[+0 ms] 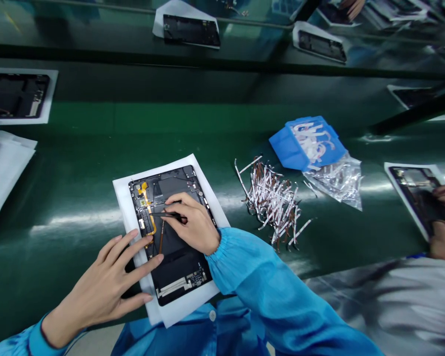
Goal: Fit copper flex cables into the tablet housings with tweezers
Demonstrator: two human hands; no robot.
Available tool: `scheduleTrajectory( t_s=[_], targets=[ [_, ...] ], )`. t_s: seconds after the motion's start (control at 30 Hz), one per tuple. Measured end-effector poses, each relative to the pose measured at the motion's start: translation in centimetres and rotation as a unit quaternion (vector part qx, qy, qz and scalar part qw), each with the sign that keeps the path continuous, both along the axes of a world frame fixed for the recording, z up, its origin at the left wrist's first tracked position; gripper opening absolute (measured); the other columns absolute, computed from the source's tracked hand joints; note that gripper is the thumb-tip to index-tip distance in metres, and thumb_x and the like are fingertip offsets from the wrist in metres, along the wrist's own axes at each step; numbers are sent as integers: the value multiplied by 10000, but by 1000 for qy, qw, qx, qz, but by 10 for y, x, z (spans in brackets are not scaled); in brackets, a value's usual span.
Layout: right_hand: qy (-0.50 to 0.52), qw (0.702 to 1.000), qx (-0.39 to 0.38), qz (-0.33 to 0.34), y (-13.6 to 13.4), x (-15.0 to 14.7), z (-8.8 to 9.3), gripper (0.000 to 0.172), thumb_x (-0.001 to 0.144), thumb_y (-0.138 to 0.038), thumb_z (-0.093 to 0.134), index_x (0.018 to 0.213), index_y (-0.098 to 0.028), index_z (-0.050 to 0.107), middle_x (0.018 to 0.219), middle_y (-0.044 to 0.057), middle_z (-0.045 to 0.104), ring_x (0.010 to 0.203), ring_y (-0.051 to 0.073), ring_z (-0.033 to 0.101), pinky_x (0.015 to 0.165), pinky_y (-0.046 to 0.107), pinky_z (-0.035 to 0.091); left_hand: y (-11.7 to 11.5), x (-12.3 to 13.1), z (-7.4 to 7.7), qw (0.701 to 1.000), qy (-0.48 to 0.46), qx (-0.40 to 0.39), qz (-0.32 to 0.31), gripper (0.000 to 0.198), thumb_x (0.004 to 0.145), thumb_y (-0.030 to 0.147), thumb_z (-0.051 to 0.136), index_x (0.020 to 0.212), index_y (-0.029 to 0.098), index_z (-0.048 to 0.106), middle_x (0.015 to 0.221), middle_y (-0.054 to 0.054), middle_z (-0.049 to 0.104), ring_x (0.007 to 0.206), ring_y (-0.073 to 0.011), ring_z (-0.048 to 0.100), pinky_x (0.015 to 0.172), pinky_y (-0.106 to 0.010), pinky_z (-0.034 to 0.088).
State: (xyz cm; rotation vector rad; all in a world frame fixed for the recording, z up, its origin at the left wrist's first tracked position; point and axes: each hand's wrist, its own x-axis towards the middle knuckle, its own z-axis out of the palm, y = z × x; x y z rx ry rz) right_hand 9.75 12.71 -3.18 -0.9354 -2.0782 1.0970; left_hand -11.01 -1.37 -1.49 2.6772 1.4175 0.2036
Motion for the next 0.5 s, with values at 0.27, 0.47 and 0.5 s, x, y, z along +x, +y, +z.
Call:
scheduleTrajectory(
  t_s=[0.27, 0.47, 0.5],
  targets=[
    [-28, 999, 24, 1, 1, -1, -1, 82, 872, -115, 650, 892, -160, 716, 1087, 76, 620, 767, 136, 615, 653, 260, 535, 1, 1, 0, 1000, 14, 4, -5, 585, 894, 474, 611, 1446, 335, 475, 1478, -119, 464, 1396, -379, 348, 1130, -492, 220],
    [-44, 999, 27, 2, 2, -1, -1, 100, 881, -125, 643, 908, -180, 722, 1071, 58, 582, 687, 110, 549, 627, 253, 510, 2, 4, 2, 999, -26, 0, 28, 491, 899, 442, 608, 1382, 382, 543, 1436, -78, 519, 1358, -348, 418, 1141, -474, 220],
    [-45, 999, 25, 4, 2, -1, -2, 104, 883, -124, 639, 909, -178, 723, 1065, 58, 580, 689, 112, 547, 626, 254, 507, 2, 5, 2, 999, -31, -2, 32, 476, 901, 441, 605, 1371, 385, 555, 1431, -75, 525, 1355, -344, 424, 1141, -472, 222]
  ],
)
